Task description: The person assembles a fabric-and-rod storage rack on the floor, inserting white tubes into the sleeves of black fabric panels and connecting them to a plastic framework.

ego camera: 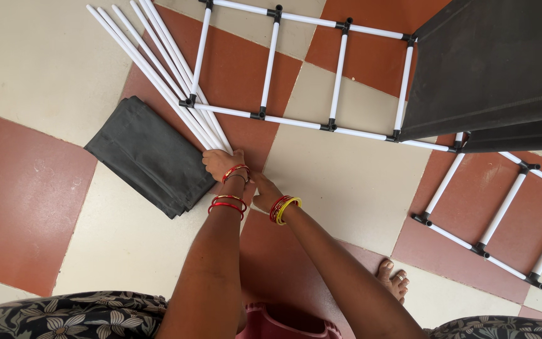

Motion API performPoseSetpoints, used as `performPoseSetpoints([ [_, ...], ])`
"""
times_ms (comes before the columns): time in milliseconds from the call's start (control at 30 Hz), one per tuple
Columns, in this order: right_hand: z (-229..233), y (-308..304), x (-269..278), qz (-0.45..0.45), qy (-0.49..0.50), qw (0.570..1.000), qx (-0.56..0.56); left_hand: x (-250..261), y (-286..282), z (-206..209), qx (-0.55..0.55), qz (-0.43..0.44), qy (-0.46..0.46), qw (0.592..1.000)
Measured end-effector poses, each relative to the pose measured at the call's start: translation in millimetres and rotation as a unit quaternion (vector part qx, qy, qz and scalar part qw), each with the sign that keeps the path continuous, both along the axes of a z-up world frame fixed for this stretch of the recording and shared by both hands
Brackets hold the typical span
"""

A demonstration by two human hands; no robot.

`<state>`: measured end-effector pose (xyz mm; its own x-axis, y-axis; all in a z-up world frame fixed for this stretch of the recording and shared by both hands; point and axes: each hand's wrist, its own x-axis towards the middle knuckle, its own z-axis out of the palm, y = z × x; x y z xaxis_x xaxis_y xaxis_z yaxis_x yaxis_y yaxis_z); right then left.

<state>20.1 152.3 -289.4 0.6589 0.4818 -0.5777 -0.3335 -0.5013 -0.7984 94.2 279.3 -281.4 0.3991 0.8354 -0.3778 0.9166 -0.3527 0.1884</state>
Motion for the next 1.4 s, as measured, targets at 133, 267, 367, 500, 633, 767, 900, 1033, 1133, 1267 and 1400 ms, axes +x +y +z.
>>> performPoseSetpoints([
  [133, 8, -5, -1, -0.012, -0.015, 0.999, 0.038, 1, 10, 11, -0.029, 0.004, -0.012, 0.999],
  [267, 27, -13, 4, -0.020, -0.012, 0.999, 0.028, -2, 23, 18, -0.085, 0.058, -0.009, 0.995],
  [367, 41, -16, 5, -0.026, 0.006, 0.999, 0.036, -5, 28, 22, -0.095, 0.076, 0.003, 0.993],
  [500, 46, -18, -2, -0.031, -0.004, 0.999, 0.008, -18, 24, 23, -0.038, 0.065, 0.012, 0.997],
  [633, 52, -21, -8, -0.035, -0.009, 0.999, -0.014, -33, 22, 14, 0.042, 0.014, 0.055, 0.998],
  [767, 47, -24, -15, -0.035, -0.002, 0.999, -0.035, -48, 35, 3, -0.039, 0.093, -0.010, 0.995],
  [900, 41, -25, -18, -0.056, -0.002, 0.998, -0.037, -56, 40, 6, -0.077, 0.119, -0.067, 0.988],
  [1033, 44, -26, -19, -0.063, 0.007, 0.997, -0.037, -55, 33, 15, -0.083, 0.114, -0.067, 0.988],
  [1133, 52, -26, -19, -0.061, 0.006, 0.997, -0.046, -54, 27, 25, -0.090, 0.154, -0.107, 0.978],
  [1267, 69, -25, -21, -0.059, 0.001, 0.997, -0.044, -56, 37, 45, -0.062, 0.205, -0.114, 0.970],
  [1400, 85, -25, -20, -0.053, 0.014, 0.997, -0.057, -56, 54, 64, -0.100, 0.231, -0.110, 0.961],
])
